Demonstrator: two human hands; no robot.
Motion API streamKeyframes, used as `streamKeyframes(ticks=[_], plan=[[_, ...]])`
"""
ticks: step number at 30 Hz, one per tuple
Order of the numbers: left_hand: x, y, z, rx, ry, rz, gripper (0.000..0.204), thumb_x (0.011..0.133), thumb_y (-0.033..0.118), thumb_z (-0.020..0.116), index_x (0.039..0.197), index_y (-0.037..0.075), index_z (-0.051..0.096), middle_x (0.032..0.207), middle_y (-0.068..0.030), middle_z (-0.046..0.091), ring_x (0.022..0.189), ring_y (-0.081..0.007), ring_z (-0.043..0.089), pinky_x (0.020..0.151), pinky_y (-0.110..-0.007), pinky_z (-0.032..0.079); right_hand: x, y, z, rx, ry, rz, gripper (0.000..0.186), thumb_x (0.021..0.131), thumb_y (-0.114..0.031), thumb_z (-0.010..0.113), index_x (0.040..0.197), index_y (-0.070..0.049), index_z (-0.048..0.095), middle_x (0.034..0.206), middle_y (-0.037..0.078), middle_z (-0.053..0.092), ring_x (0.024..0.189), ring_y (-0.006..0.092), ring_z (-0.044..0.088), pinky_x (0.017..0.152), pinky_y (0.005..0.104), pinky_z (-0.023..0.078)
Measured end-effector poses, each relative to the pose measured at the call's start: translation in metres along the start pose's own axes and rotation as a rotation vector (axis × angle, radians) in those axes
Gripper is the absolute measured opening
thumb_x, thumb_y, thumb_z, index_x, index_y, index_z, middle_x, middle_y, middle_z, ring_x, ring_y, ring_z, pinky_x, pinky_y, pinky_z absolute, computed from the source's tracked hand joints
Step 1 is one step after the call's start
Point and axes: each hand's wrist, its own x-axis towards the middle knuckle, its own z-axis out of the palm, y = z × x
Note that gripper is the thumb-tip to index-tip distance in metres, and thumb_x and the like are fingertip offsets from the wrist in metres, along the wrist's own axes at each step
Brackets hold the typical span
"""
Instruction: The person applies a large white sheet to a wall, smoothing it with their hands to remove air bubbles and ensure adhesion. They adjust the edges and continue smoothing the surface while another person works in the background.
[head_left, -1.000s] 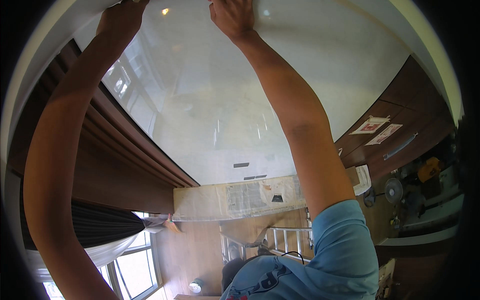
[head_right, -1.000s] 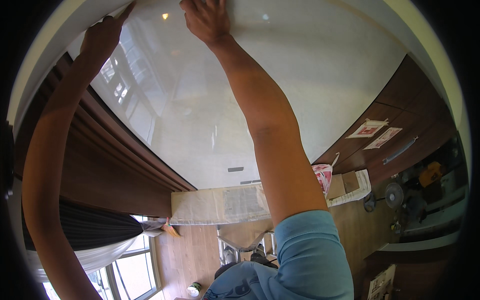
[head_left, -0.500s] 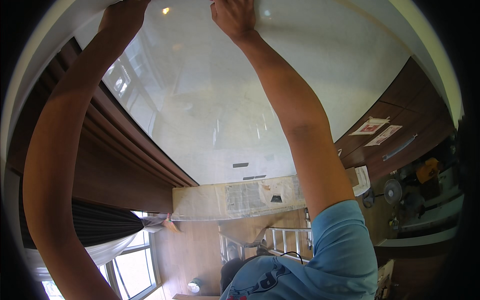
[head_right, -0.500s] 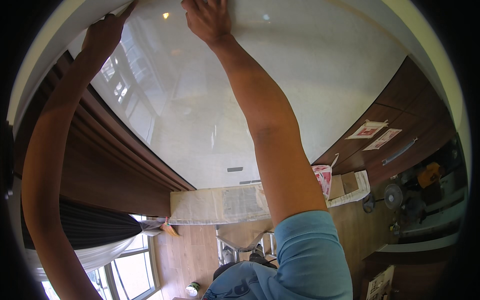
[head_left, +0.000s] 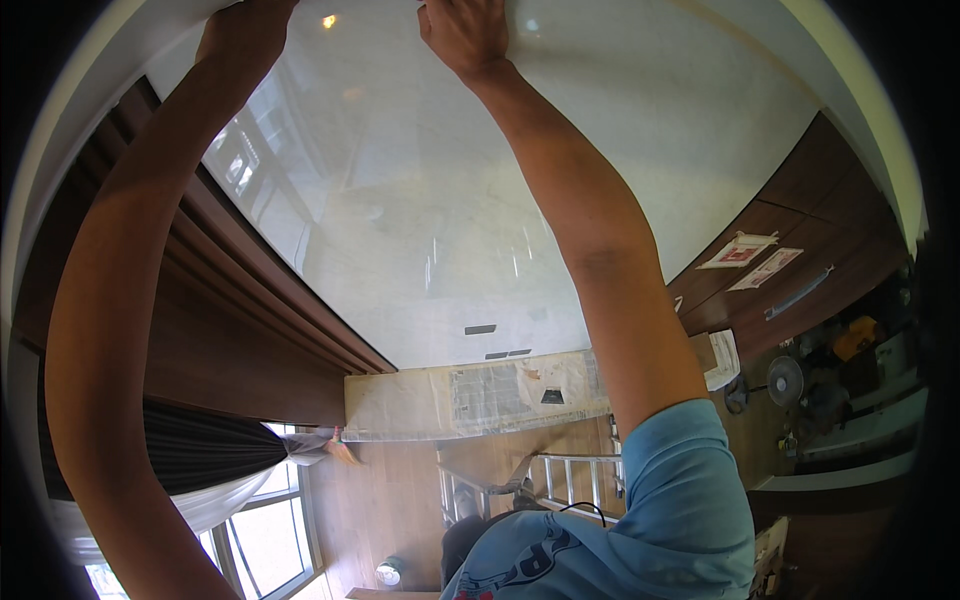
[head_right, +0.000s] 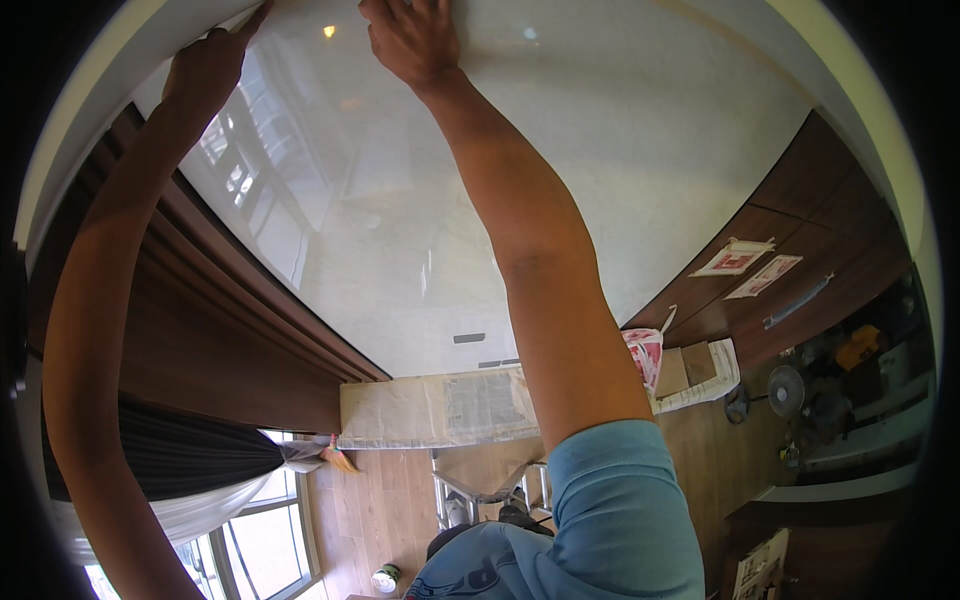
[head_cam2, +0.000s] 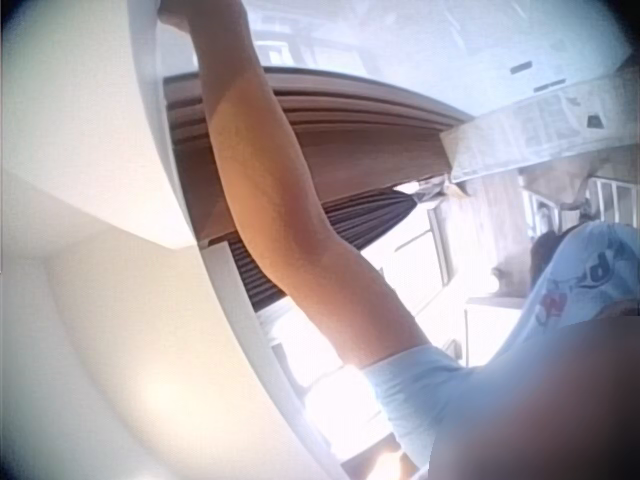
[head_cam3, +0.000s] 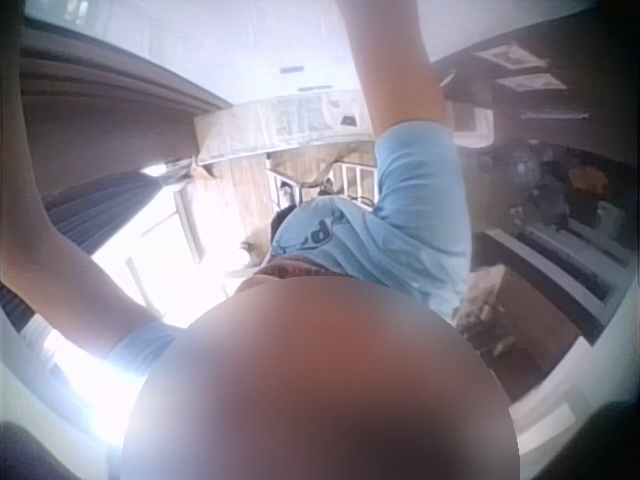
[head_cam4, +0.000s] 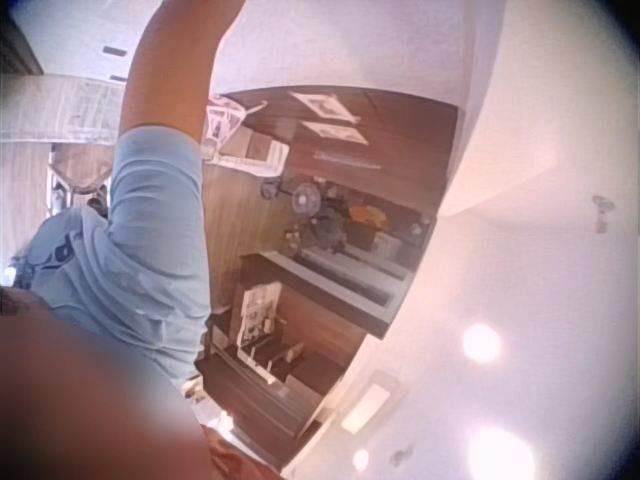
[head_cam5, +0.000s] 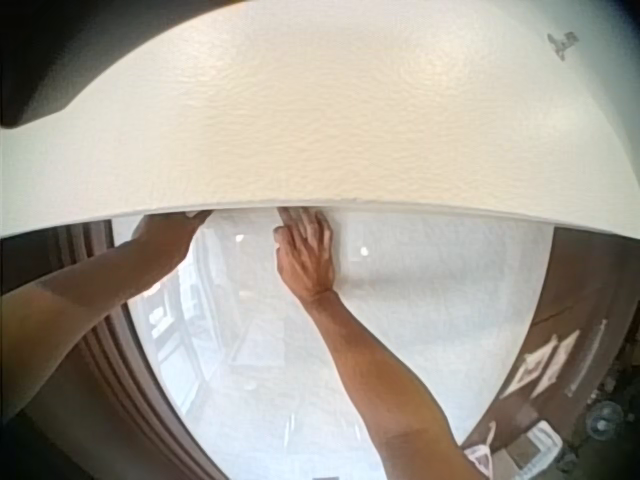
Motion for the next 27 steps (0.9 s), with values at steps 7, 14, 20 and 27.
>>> streamKeyframes(ticks=[7,14,20,27], plan=[[0.005,0.004,0.007,0.018,0.015,-0.021,0.070,0.101,0.018,0.052,0.165,0.030,0.026,0.115,-0.0151,0.056,0.097,-0.0326,0.058,0.080,-0.051,0.045,-0.019,0.000,0.012,-0.004,0.010,0.061,0.039,0.085,-0.008,0.068,0.124,-0.007,0.063,0.139,0.018,0.061,0.135,0.0393,0.049,0.111,0.0599,0.039],[0.020,0.002,0.033,0.051,0.000,-0.030,0.073,0.101,0.019,0.054,0.165,0.033,0.023,0.082,-0.0102,0.072,0.064,-0.0244,0.073,0.053,-0.039,0.061,-0.044,-0.009,-0.030,0.061,-0.185,0.006,0.043,0.081,-0.011,0.069,0.123,-0.009,0.062,0.160,0.015,0.043,0.145,0.0351,0.041,0.120,0.0684,0.025],[0.017,-0.014,0.054,-0.158,-0.008,0.020,0.065,0.108,0.034,0.050,0.166,0.032,0.018,0.072,-0.0112,0.070,0.065,-0.0290,0.072,0.054,-0.044,0.060,-0.297,-0.103,-0.279,0.325,-0.539,0.742,0.050,0.084,0.004,0.065,0.132,-0.007,0.058,0.159,0.020,0.042,0.134,0.0411,0.050,0.114,0.0534,0.039],[0.018,-0.028,0.078,-0.213,-0.068,0.065,0.074,0.108,0.030,0.053,0.167,0.034,0.009,0.078,-0.0159,0.071,0.068,-0.0342,0.071,0.058,-0.048,0.057,-0.519,-0.367,-0.823,-0.129,-1.407,1.665,0.031,0.081,-0.018,0.065,0.108,-0.005,0.069,0.116,0.023,0.068,0.116,0.0424,0.062,0.094,0.0545,0.049]])
